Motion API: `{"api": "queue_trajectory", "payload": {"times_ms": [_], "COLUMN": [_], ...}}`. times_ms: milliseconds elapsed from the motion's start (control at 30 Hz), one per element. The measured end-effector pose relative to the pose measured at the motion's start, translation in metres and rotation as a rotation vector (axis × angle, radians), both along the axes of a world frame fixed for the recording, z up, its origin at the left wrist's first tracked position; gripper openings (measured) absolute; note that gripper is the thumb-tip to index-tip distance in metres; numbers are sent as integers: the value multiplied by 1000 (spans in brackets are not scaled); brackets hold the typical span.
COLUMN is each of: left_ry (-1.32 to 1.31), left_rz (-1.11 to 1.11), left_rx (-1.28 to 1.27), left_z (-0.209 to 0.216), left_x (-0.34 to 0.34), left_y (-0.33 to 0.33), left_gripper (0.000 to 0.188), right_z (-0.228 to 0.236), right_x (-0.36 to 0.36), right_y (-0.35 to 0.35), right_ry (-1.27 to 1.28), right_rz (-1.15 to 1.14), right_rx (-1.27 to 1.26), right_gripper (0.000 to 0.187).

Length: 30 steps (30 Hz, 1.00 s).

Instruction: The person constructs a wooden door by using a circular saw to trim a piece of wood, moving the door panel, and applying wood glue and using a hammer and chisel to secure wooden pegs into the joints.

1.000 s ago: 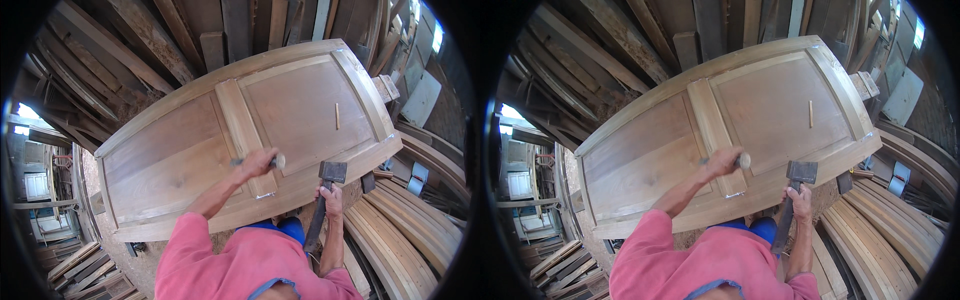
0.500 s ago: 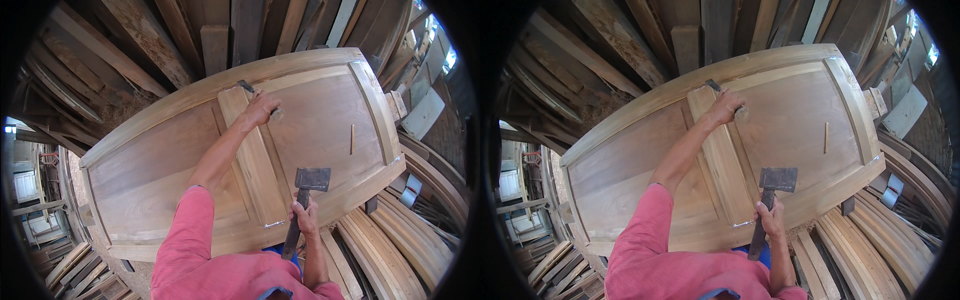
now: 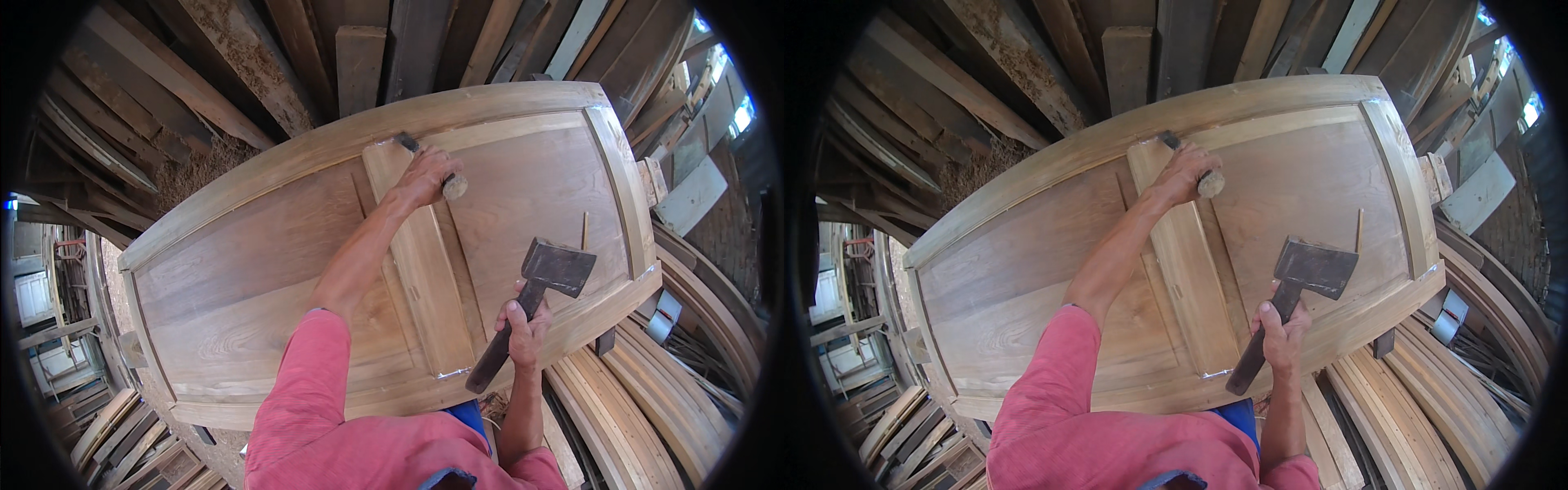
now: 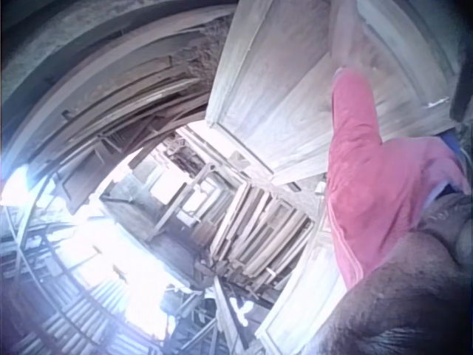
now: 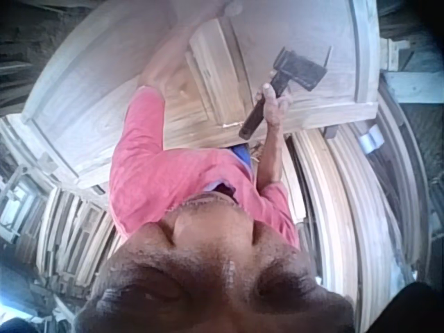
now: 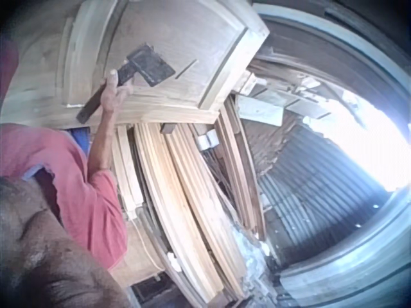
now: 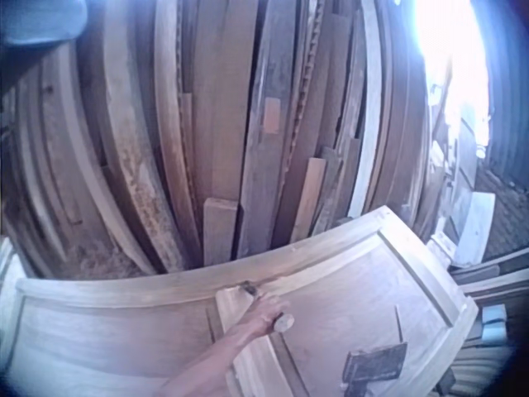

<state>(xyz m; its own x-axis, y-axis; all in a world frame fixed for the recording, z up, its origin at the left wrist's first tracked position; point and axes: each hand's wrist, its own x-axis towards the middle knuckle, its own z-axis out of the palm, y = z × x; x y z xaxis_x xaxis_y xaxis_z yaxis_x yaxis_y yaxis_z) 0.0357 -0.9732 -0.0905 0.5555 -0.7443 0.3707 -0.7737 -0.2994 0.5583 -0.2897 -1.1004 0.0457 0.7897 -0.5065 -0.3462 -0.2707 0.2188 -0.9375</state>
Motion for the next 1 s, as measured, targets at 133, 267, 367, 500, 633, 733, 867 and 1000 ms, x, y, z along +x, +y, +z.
{"api": "queue_trajectory", "payload": {"times_ms": [133, 267, 367, 500, 633, 733, 867, 1000], "left_ry": [16, 38, 71, 70, 82, 68, 35, -86], "left_rz": [-17, -24, -29, -44, -54, -45, -59, -40], "left_rx": [22, 26, 35, -6, -84, 26, -60, -34], "left_z": [1, 1, 3, 4, 0, -3, -8, -12], "left_x": [2, 4, 4, 5, 4, 10, 5, 7], "left_y": [9, 8, 13, 11, 10, 21, 11, 28], "left_gripper": [37, 41, 42, 42, 36, 37, 35, 31], "right_z": [4, 7, 10, -18, -93, -58, -68, -110], "right_x": [16, 27, 35, 54, 101, 106, 89, 112], "right_y": [4, 17, 39, 69, 81, 83, 101, 73], "right_ry": [-27, -53, -45, -73, 99, 215, 48, 97], "right_rz": [-26, -123, -197, -279, -47, 98, -328, 122], "right_rx": [-39, -145, -171, -254, -612, -422, -264, -691], "right_gripper": [37, 39, 37, 36, 31, 27, 19, 16]}}
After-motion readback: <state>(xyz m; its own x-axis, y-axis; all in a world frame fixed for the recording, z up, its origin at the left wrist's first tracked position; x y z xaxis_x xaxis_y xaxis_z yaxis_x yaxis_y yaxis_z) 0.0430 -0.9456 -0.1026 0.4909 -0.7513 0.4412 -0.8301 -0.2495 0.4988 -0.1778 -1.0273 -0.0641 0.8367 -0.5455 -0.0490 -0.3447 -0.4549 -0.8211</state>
